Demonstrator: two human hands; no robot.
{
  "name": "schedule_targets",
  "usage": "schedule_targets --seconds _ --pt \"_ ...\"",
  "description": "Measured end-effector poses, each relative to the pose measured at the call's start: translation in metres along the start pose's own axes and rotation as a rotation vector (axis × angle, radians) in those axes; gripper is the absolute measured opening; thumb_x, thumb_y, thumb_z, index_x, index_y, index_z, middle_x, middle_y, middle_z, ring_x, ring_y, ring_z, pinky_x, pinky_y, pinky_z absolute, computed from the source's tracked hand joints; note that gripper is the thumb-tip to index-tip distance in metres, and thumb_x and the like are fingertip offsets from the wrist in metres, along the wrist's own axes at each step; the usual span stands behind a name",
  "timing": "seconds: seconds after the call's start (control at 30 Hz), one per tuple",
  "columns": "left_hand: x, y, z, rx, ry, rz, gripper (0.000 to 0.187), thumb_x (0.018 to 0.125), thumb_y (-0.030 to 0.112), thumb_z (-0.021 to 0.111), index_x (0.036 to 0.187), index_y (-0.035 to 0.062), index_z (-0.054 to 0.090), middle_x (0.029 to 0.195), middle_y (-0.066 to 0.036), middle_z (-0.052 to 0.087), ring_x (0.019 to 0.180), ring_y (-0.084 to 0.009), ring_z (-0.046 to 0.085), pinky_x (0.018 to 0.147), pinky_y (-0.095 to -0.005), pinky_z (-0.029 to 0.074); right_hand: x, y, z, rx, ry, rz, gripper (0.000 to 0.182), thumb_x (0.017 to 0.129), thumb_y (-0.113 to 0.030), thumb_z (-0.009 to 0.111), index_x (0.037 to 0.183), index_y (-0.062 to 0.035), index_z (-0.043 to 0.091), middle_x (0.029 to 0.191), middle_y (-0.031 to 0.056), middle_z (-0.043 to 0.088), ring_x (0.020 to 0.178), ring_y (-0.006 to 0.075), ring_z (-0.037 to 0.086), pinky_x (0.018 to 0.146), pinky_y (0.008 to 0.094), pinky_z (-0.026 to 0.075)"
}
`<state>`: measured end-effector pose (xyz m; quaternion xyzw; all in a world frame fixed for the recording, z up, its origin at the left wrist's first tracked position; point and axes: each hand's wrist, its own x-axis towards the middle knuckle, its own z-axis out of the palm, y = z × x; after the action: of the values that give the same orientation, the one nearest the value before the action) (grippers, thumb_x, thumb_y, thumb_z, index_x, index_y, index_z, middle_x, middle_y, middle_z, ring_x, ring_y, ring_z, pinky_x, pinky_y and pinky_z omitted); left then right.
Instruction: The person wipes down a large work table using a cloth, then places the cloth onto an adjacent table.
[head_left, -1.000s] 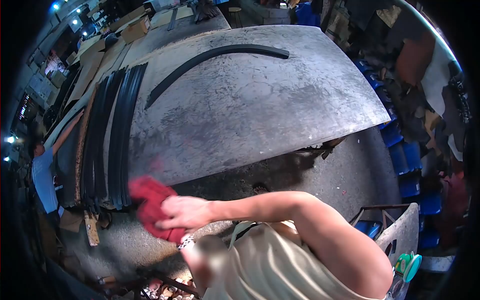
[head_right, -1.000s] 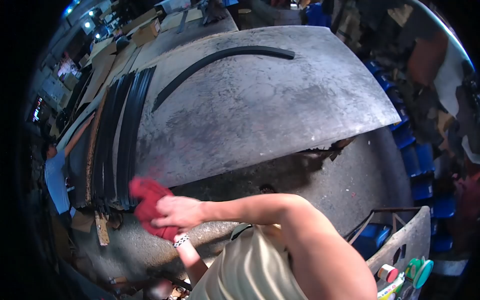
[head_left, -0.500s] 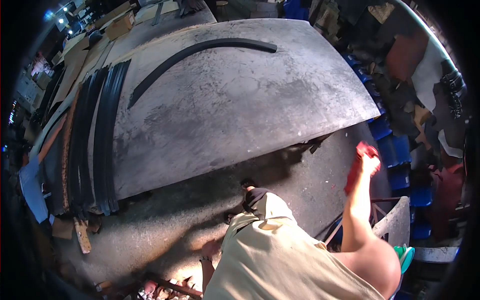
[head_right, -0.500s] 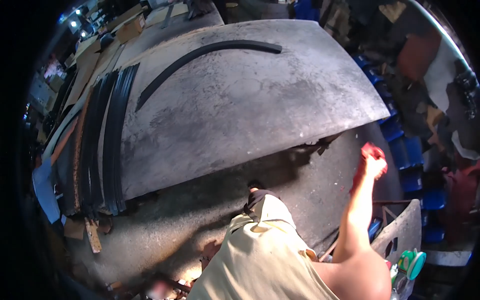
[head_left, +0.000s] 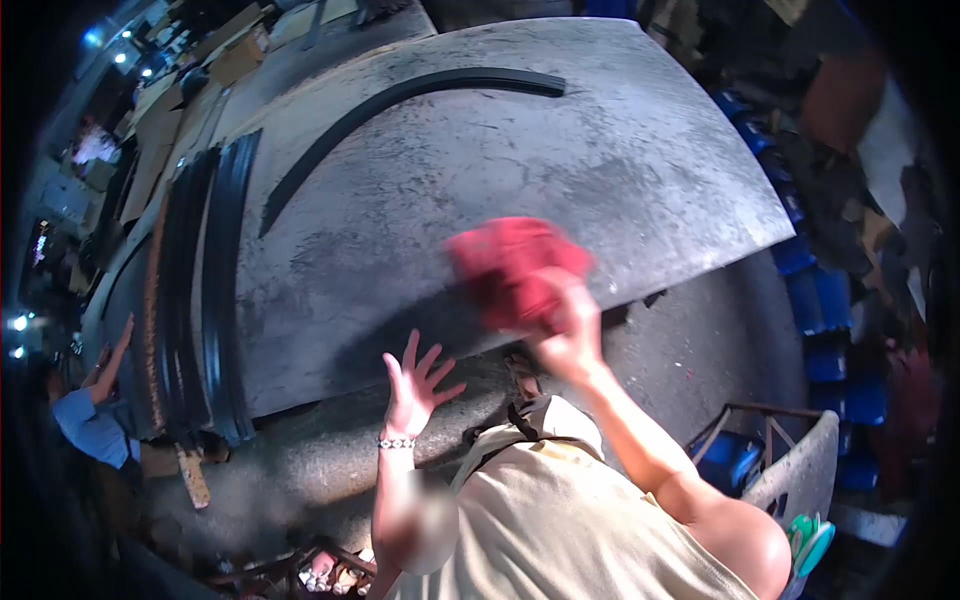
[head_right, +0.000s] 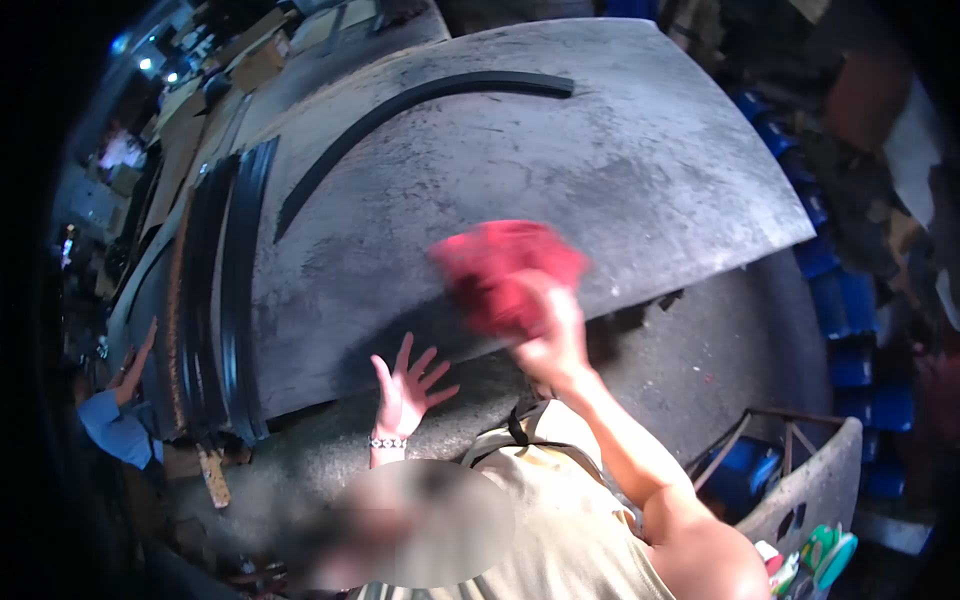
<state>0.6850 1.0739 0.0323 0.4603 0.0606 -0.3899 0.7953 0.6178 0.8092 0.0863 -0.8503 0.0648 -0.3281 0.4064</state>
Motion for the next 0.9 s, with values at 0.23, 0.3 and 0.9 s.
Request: schedule_targets --seconds 0.23,0.3,0.9 --pt "-0.012 0.068 -0.089 -0.389 0.535 0.496 0.054 0.085 0.031 0.063 0.128 0.0017 0.050 0.124 -0.014 0.060 0.111 -0.0298 0.060 0.098 -0.0441 0.048 0.033 -0.069 0.140 0.189 -0.803 -0.560 0.074 0.074 -0.027 0.075 0.139 -0.0063 0.046 0.140 0.0340 0.038 0.131 0.0464 0.039 0.115 0.0476 0.027" --pt "-0.044 0.082 -0.138 -0.344 0.657 0.504 0.044 0.081 0.020 0.066 0.121 0.0028 0.057 0.118 -0.012 0.064 0.109 -0.0282 0.062 0.096 -0.0438 0.050 0.039 -0.061 0.135 0.191 -0.968 -0.494 0.067 0.078 -0.027 0.072 0.138 -0.0071 0.049 0.144 0.0285 0.038 0.132 0.0435 0.040 0.113 0.0479 0.031" --pt "0.297 0.191 -0.222 1.497 0.598 0.337 0.032 0.069 0.026 0.063 0.065 -0.0057 0.063 0.065 -0.027 0.059 0.061 -0.0386 0.065 0.057 -0.0484 0.044 -0.378 -0.008 -0.112 -0.179 0.189 2.050 0.021 0.085 -0.019 0.051 0.082 -0.0003 0.059 0.063 0.0117 0.059 0.055 0.0262 0.059 0.055 0.0402 0.050"
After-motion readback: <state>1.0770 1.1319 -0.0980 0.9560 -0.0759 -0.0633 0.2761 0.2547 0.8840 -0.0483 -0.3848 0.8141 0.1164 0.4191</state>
